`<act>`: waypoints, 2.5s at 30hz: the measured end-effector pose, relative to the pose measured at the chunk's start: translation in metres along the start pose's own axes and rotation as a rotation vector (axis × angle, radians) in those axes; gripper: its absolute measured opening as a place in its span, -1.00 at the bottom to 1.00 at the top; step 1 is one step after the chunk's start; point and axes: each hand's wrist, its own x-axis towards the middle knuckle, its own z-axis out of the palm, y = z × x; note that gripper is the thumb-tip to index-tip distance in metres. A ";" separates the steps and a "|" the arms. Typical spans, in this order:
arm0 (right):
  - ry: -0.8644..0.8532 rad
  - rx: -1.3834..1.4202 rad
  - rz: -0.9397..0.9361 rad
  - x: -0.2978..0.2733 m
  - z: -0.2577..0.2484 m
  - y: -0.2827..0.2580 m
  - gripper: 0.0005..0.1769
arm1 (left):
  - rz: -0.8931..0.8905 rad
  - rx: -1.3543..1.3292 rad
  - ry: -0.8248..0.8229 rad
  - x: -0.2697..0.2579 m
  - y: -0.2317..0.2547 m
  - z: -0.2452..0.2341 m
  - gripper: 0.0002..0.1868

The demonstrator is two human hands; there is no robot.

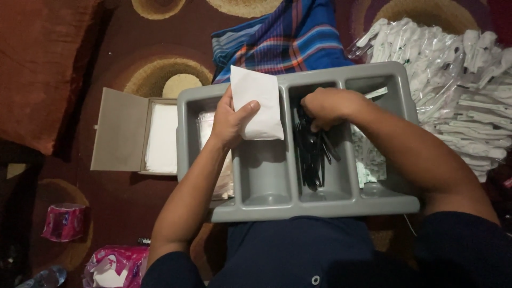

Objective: Wrapping plastic forks and spoons in napkins and organizing them into a grey sorting tray.

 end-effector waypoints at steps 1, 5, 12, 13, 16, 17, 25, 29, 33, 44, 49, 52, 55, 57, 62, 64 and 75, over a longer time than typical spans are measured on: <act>-0.021 0.044 -0.018 -0.006 -0.005 0.000 -0.73 | -0.006 0.004 -0.004 0.000 0.000 0.000 -0.43; -0.033 0.135 -0.048 -0.014 -0.014 0.004 -0.67 | 0.005 0.007 -0.002 0.000 -0.001 0.003 -0.44; 0.005 0.132 -0.148 0.008 -0.004 0.029 -0.56 | 0.027 0.025 0.010 -0.001 -0.001 0.003 -0.46; 0.006 0.146 -0.177 0.009 -0.004 0.031 -0.53 | 0.025 0.029 0.009 -0.001 -0.001 0.003 -0.45; -0.009 0.238 -0.216 0.013 0.000 0.037 -0.49 | -0.024 0.114 -0.002 0.002 -0.004 -0.005 -0.44; -0.004 0.231 -0.212 0.010 -0.003 0.036 -0.49 | -0.015 0.111 -0.004 0.003 -0.001 -0.002 -0.44; -0.006 0.376 -0.340 0.023 0.006 0.051 -0.45 | 0.025 0.085 0.034 -0.003 0.006 0.007 -0.50; -0.015 0.377 -0.351 0.019 0.003 0.055 -0.61 | 0.076 0.142 0.053 -0.004 0.011 0.008 -0.51; 0.013 0.379 -0.355 0.005 -0.003 0.056 -0.64 | 0.149 0.198 0.111 -0.003 0.006 0.003 -0.54; 0.395 0.881 -0.527 0.007 0.010 0.025 -0.80 | 0.314 0.384 0.208 -0.007 -0.010 0.019 -0.56; 0.397 0.937 -0.507 0.016 0.022 0.012 -0.81 | 0.216 0.422 0.053 -0.012 -0.012 0.030 -0.58; 0.435 0.932 -0.515 0.021 0.028 0.011 -0.84 | 0.235 0.462 -0.034 -0.007 -0.026 0.018 -0.08; 0.459 0.946 -0.525 0.022 0.029 0.007 -0.85 | 0.257 0.558 -0.049 -0.006 -0.033 0.014 0.01; 0.481 0.919 -0.498 0.018 0.025 0.004 -0.84 | 0.281 0.551 -0.060 -0.005 -0.037 0.013 0.05; 0.614 0.758 -0.409 0.029 0.028 0.014 -0.71 | 0.394 0.698 -0.083 -0.007 -0.022 0.013 -0.02; 0.744 0.743 -0.375 0.039 0.031 0.022 -0.63 | 0.416 0.730 0.081 -0.006 -0.023 0.013 -0.01; 0.503 1.019 -0.458 0.061 0.030 0.021 -0.54 | 0.313 0.638 -0.001 -0.015 -0.008 0.022 -0.14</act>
